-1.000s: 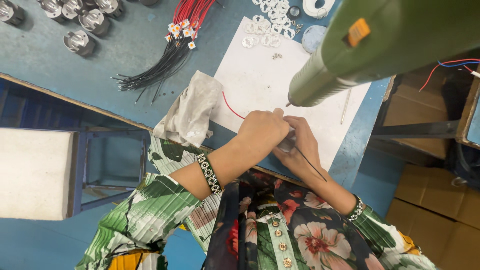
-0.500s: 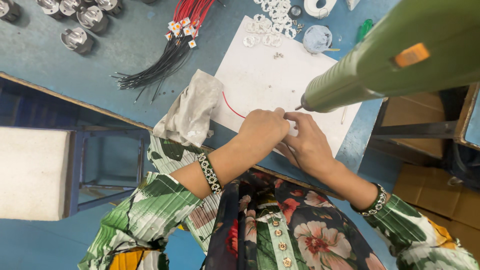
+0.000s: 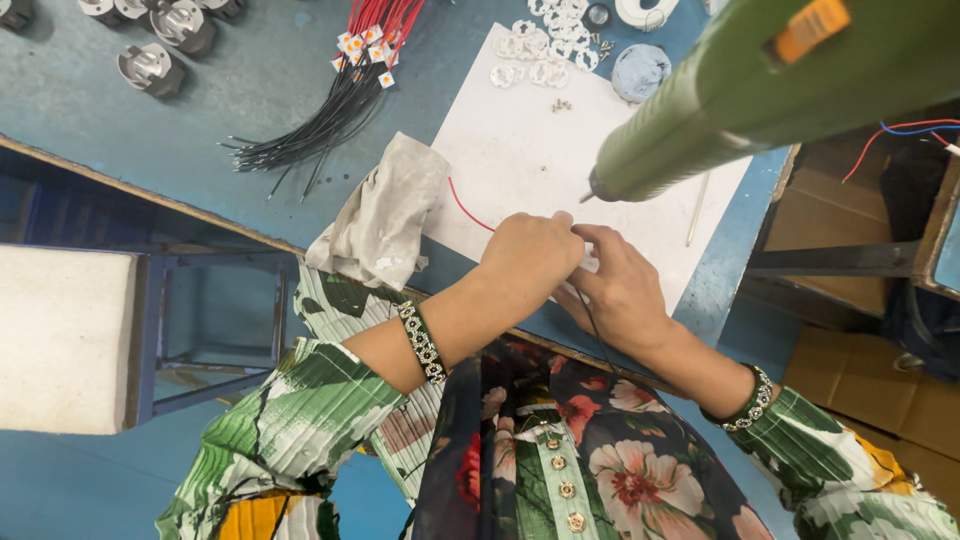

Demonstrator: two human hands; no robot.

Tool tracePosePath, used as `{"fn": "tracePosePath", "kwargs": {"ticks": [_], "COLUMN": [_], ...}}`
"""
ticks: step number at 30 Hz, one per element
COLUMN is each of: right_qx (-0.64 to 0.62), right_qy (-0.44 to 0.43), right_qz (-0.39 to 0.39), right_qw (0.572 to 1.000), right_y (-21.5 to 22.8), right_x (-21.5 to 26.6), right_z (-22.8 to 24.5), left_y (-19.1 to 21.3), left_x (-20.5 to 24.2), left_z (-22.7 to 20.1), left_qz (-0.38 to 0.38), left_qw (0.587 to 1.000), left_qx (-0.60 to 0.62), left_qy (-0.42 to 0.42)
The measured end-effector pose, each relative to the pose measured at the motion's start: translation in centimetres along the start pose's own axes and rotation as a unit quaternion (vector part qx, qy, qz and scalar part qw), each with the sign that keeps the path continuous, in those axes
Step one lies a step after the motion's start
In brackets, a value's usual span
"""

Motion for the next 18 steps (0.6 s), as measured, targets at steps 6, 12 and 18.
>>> {"fn": "tracePosePath", "kwargs": {"ticks": [6, 12, 18], "right_qx": [0.013, 0.017, -0.014], "right_qy": [-0.005, 0.006, -0.005], "right_qz": [0.028, 0.043, 0.016], "right_qw": [0.999, 0.999, 1.000], "right_y": [-0.3, -0.4, -0.3], "right_x": [-0.3, -0.4, 0.1], "right_z": [-0.3, -0.5, -0.6], "left_y": [0.0, -0.5, -0.1], "left_x": [0.2, 0.3, 1.3], "left_z": [0.2, -0.1, -0.2], "left_qz": [-0.003, -0.013, -0.064], "left_qw": [1.000, 1.000, 0.997], "left_qx": [-0.008, -0.021, -0.041], "left_qy": [-0.003, -0.004, -0.007]}}
Point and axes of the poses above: each hand's wrist, its own x-axis away from the middle knuckle, its own y-axis out of the back of the hand, z = x × y, the point moved 7 cm from there along -x, towards the middle knuckle, and after that the axes turned 8 degrees about -x, right-handed, at the moved point
